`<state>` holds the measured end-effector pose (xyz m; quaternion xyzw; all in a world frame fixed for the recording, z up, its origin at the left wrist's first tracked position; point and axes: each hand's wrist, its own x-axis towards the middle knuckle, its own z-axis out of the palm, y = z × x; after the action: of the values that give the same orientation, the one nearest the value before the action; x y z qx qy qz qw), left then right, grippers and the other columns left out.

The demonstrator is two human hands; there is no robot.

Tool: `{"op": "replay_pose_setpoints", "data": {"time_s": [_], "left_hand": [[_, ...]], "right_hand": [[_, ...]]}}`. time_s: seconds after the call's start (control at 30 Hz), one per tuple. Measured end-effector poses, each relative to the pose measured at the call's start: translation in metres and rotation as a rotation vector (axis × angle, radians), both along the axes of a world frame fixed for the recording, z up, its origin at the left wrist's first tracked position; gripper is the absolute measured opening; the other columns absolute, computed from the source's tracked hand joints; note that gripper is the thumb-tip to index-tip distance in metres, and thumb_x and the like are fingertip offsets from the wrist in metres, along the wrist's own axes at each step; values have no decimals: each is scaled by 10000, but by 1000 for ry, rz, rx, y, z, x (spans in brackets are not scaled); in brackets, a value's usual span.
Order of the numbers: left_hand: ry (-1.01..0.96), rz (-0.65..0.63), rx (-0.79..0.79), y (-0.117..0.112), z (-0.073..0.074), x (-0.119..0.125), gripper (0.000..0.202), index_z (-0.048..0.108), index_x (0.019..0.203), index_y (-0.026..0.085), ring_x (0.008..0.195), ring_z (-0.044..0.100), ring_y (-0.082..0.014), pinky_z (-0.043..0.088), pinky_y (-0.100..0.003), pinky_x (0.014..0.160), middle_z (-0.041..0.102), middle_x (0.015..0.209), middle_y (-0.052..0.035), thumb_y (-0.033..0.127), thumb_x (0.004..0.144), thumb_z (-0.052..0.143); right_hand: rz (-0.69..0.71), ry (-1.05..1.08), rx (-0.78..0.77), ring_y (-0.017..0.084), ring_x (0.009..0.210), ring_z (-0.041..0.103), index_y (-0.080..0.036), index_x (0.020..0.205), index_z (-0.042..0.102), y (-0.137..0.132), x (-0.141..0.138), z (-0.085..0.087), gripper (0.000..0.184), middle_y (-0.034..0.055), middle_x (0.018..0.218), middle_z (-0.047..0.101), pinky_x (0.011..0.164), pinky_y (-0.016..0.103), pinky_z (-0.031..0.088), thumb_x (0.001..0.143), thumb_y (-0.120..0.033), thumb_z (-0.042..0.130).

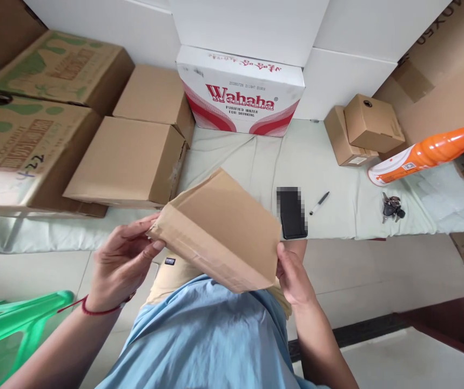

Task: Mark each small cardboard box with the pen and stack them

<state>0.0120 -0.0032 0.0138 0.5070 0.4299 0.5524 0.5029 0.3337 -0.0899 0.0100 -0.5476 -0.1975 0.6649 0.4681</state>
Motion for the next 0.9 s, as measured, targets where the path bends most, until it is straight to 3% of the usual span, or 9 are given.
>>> {"op": "replay_pose_setpoints", "data": {"time_s": [0.13, 0.3, 0.43, 0.57, 0.67, 0.77, 0.83, 0.9], "left_hand": [[39, -22, 189, 0, 19, 7, 381, 820, 1274, 324, 1476, 652, -263, 633, -325, 1099, 752, 1477, -59, 133, 945, 834], [116, -9, 309, -2, 40, 18, 322, 826, 1214, 302, 1444, 677, -302, 547, -521, 1268, 781, 1402, -69, 154, 929, 852], [141, -5, 292, -3, 46, 22, 247, 828, 1161, 275, 1437, 676, -333, 552, -557, 1254, 785, 1373, -96, 186, 931, 844], [237, -30, 396, -4, 45, 17, 330, 825, 1192, 297, 1358, 708, -321, 563, -549, 1219, 792, 1360, -83, 130, 907, 813], [376, -56, 563, -9, 43, 12, 502, 812, 1272, 327, 1268, 725, -328, 585, -548, 1153, 792, 1368, -72, 92, 830, 841], [500, -6, 685, -15, 45, 11, 639, 792, 1358, 361, 1237, 714, -341, 614, -524, 1068, 797, 1366, -60, 96, 784, 881], [557, 34, 697, -16, 49, 15, 635, 809, 1333, 376, 1198, 729, -340, 621, -516, 1057, 817, 1317, -48, 110, 766, 917], [602, 8, 650, -15, 54, 21, 560, 832, 1279, 370, 1203, 748, -348, 622, -529, 1088, 835, 1275, -38, 121, 785, 919]], "right_hand": [[-61, 12, -12, 313, 967, 841, -237, 977, 862, -4, -14, -8, 516, 83, 962, 869, 884, 455, 679, 829, -732, 863], [-166, 76, 13, 267, 970, 831, -234, 1036, 846, 6, -29, -33, 473, 62, 1056, 878, 861, 392, 684, 797, -633, 929], [-223, -9, 63, 282, 963, 823, -242, 995, 819, 13, -30, -50, 426, 59, 1045, 875, 812, 395, 693, 820, -621, 904], [-141, -100, 95, 280, 921, 811, -232, 968, 778, 14, -28, -59, 452, 54, 982, 856, 777, 386, 683, 872, -670, 835], [-127, -112, 98, 258, 892, 794, -251, 1000, 761, 20, -28, -59, 481, 46, 968, 841, 770, 373, 673, 868, -710, 815], [-111, -171, 131, 254, 972, 792, -272, 1148, 762, 37, -30, -53, 507, 51, 1083, 843, 845, 383, 667, 882, -703, 790], [-51, -319, 199, 255, 1054, 781, -276, 1222, 763, 50, -32, -46, 481, 56, 1179, 836, 933, 400, 647, 913, -645, 760], [68, -551, 316, 264, 1076, 767, -262, 1162, 795, 62, -29, -38, 394, 67, 1191, 833, 990, 417, 616, 918, -568, 747]]}}
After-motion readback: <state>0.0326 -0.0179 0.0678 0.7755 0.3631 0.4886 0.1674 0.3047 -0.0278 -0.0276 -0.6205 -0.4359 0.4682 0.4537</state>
